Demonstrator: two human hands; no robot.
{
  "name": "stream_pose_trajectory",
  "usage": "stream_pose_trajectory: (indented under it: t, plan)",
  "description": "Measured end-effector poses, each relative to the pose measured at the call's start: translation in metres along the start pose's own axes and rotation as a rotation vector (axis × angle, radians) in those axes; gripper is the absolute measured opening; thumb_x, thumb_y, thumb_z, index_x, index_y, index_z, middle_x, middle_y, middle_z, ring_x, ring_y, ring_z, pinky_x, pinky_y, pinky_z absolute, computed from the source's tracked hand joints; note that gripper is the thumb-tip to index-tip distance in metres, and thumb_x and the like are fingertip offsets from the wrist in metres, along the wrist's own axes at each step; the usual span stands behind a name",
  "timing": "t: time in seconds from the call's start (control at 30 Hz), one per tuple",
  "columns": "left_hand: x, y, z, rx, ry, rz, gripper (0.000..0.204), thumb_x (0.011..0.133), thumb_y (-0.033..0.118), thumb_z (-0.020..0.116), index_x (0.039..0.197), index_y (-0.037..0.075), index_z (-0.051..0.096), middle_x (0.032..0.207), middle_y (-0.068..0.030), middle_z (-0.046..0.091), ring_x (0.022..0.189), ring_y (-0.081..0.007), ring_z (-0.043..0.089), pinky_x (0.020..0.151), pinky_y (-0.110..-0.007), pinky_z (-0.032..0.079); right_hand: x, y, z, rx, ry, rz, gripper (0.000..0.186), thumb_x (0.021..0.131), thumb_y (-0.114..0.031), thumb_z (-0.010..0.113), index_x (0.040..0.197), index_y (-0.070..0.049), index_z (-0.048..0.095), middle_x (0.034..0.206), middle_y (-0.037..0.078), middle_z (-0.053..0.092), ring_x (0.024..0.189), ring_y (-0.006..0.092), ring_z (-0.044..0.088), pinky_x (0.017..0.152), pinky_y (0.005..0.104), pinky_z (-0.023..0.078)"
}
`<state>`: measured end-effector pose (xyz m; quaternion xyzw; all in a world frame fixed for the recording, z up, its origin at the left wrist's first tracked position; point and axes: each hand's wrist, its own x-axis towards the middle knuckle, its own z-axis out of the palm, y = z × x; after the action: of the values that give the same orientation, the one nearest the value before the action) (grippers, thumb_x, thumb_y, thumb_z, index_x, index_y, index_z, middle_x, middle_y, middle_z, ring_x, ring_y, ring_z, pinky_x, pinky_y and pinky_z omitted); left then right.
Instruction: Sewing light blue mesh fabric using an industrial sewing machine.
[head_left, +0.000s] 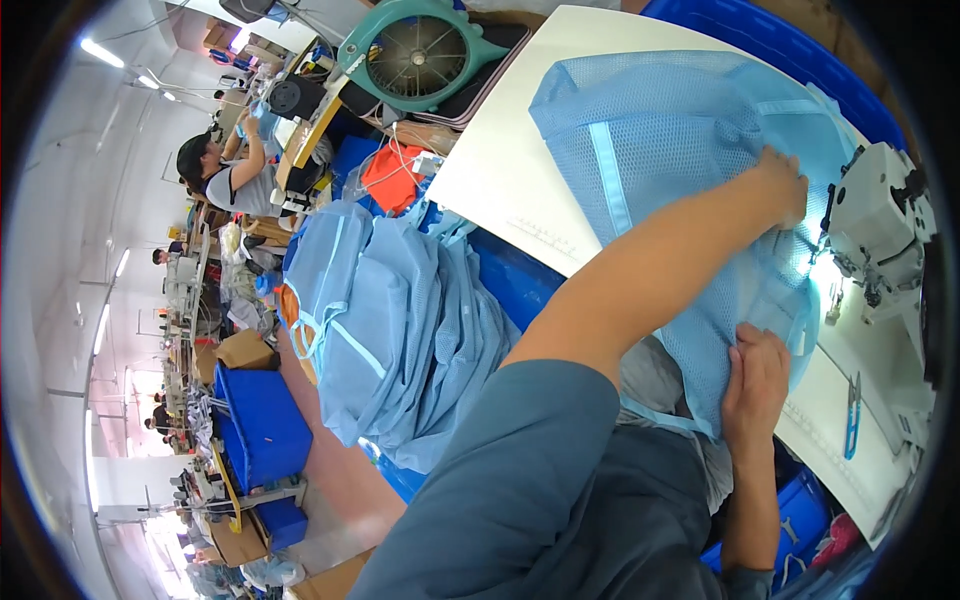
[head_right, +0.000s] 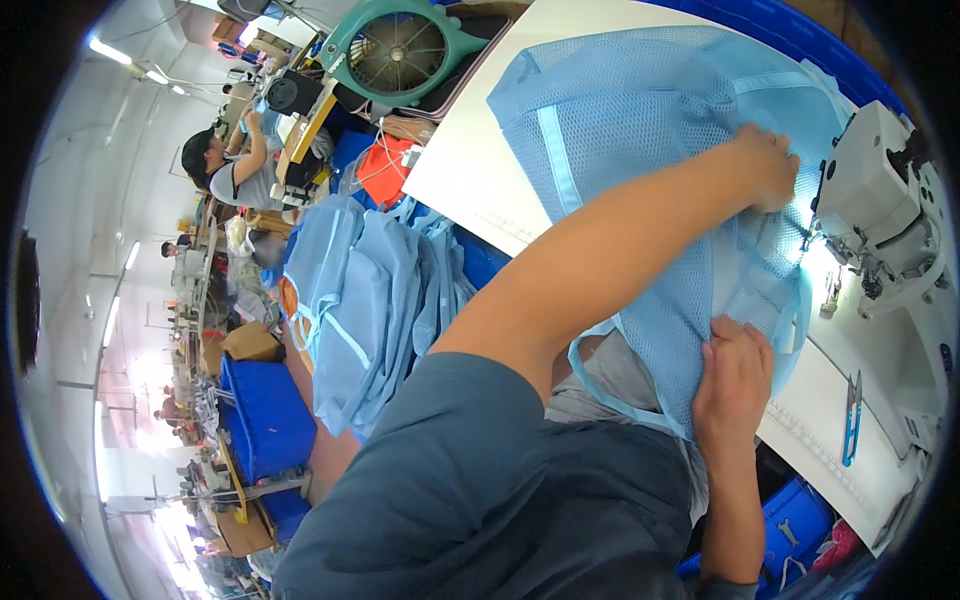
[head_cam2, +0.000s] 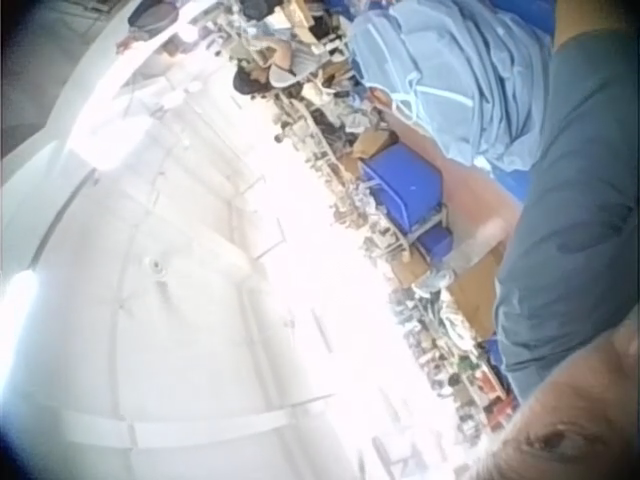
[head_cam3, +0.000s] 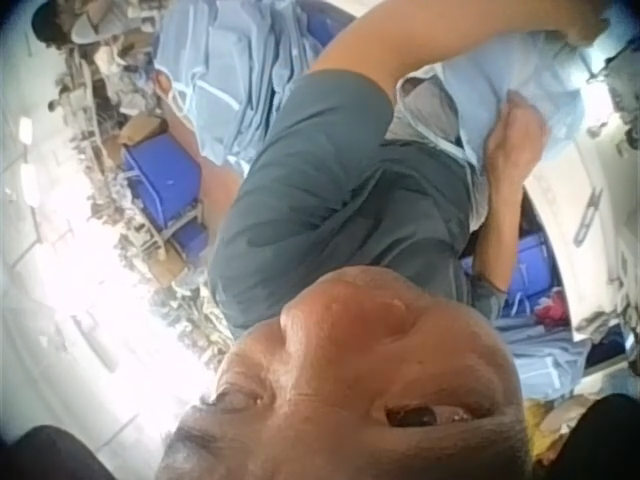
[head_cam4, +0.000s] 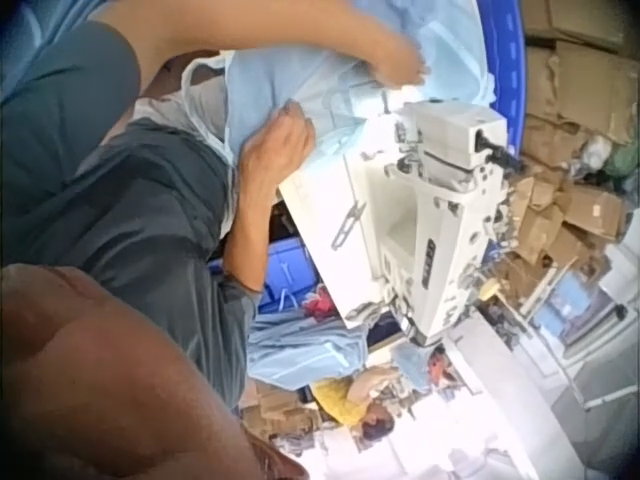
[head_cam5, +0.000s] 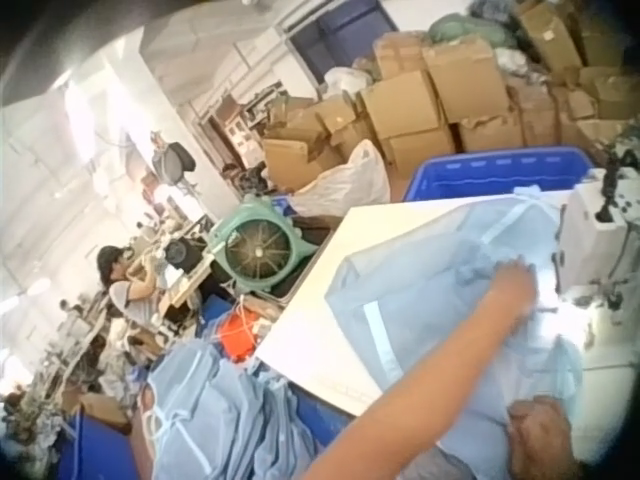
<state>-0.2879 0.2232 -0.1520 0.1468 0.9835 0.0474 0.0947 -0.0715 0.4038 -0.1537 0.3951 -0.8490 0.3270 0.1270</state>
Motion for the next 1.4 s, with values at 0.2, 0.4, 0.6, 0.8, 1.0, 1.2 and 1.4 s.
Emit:
stream_pose_trajectory:
  t: [0.2, 0.4, 0.6, 0.8, 1.0, 1.2, 1.4]
  plan:
    - [-0.008, -0.019, 0.028, -0.089, 0.392, 0.136, 0.032, 0.098, 0.029, 0.057, 0.114, 0.010, 0.077, 0.121, -0.0172, 0.074, 0.116, -0.0350, 0.069, 0.100, -0.050, 0.054, -0.014, 0.018, 0.015, 0.000, -0.043, -0.071, 0.024, 0.084, 0.000, 0.063, 0.108, -0.001, 0.064, 0.117, 0.019, 0.069, 0.114, 0.0372, 0.066, 0.109, 0.0557, 0.047]
    - [-0.039, 0.008, -0.010, 0.237, 0.319, 0.266, 0.026, 0.093, 0.017, 0.059, 0.108, 0.000, 0.071, 0.113, -0.0183, 0.069, 0.112, -0.0365, 0.065, 0.098, -0.049, 0.051, -0.014, 0.014, 0.018, 0.051, 0.004, 0.096, 0.017, 0.088, -0.007, 0.064, 0.104, 0.000, 0.062, 0.119, 0.016, 0.067, 0.118, 0.0335, 0.064, 0.109, 0.0489, 0.048]
    - [-0.122, 0.060, 0.012, -0.074, 0.445, 0.455, 0.032, 0.085, 0.008, 0.061, 0.114, -0.002, 0.070, 0.115, -0.0137, 0.068, 0.109, -0.0332, 0.064, 0.098, -0.044, 0.050, -0.020, 0.013, 0.016, 0.000, 0.063, 0.068, 0.021, 0.088, -0.008, 0.067, 0.107, 0.000, 0.066, 0.120, 0.016, 0.067, 0.119, 0.0321, 0.065, 0.107, 0.0469, 0.050]
    - [-0.134, 0.050, 0.037, -0.088, 0.472, 0.442, 0.045, 0.086, 0.003, 0.063, 0.131, 0.002, 0.066, 0.135, -0.0077, 0.064, 0.117, -0.0294, 0.062, 0.102, -0.043, 0.049, -0.023, 0.017, -0.055, -0.093, 0.256, 0.122, 0.038, 0.085, -0.015, 0.078, 0.122, -0.008, 0.071, 0.116, 0.010, 0.068, 0.108, 0.0324, 0.066, 0.093, 0.0442, 0.052]
    - [-0.136, 0.061, 0.024, -0.019, 0.371, 0.507, 0.048, 0.085, 0.005, 0.063, 0.134, 0.002, 0.065, 0.139, -0.0088, 0.062, 0.127, -0.0280, 0.058, 0.110, -0.046, 0.044, -0.045, 0.051, -0.054, -0.192, 0.111, 0.471, 0.039, 0.088, -0.024, 0.080, 0.122, -0.007, 0.069, 0.104, 0.010, 0.068, 0.095, 0.0279, 0.068, 0.078, 0.0396, 0.055]
    - [-0.140, 0.068, 0.040, 0.083, 0.384, 0.477, 0.050, 0.087, 0.009, 0.065, 0.136, -0.001, 0.061, 0.146, -0.0129, 0.057, 0.133, -0.0289, 0.055, 0.116, -0.047, 0.040, -0.034, 0.024, -0.057, -0.164, 0.166, 0.388, 0.022, 0.093, -0.021, 0.076, 0.104, -0.004, 0.067, 0.086, 0.009, 0.064, 0.074, 0.0289, 0.065, 0.067, 0.0396, 0.054]
    - [-0.142, 0.059, 0.035, -0.067, 0.364, 0.489, 0.049, 0.088, 0.007, 0.064, 0.137, 0.002, 0.062, 0.146, -0.0116, 0.057, 0.139, -0.0283, 0.052, 0.119, -0.046, 0.037, -0.052, 0.023, -0.052, -0.103, 0.001, 0.431, 0.017, 0.095, -0.017, 0.070, 0.086, -0.007, 0.058, 0.082, 0.009, 0.058, 0.074, 0.0296, 0.063, 0.064, 0.0417, 0.052]
